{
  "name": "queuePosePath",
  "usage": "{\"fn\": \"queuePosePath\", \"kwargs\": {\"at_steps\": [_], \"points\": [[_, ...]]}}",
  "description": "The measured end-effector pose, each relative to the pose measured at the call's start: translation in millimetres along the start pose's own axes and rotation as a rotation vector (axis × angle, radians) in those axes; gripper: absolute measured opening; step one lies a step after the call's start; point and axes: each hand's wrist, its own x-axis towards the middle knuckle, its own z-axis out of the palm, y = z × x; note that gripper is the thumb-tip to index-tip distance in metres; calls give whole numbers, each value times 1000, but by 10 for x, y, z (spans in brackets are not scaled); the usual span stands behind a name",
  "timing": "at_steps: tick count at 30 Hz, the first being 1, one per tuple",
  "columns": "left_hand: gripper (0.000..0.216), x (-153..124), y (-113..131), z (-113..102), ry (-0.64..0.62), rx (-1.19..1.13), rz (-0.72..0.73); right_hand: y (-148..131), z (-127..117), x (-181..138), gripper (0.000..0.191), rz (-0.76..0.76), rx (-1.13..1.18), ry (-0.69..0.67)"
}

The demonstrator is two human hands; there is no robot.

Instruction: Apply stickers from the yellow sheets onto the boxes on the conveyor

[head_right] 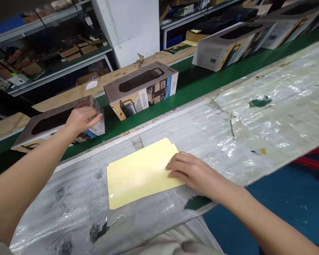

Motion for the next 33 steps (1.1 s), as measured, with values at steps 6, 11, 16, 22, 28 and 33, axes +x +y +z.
{"fn": "queuePosePath", "kwargs": {"at_steps": [6, 11, 16, 22, 28, 33], "points": [[25, -617, 1510, 340, -103, -383, 269, -7, 224, -44, 22, -81, -106, 44], [37, -1037, 2268, 558, -138, -374, 209, -63, 267, -57, 25, -2, -166, -9], [38, -1073, 2249, 562, -130, -369, 192, -49, 335, -104, 24, -30, -153, 89], [37, -1081, 2274, 563, -119, -336, 173, 12, 384, -114, 23, -10, -109, 147], [37, -1095, 2273, 547, -121, -315, 173, -46, 341, -165, 27, 67, -25, 77], [36, -1098, 2297, 541, -115, -275, 174, -33, 174, -196, 32, 243, 234, -69]]}}
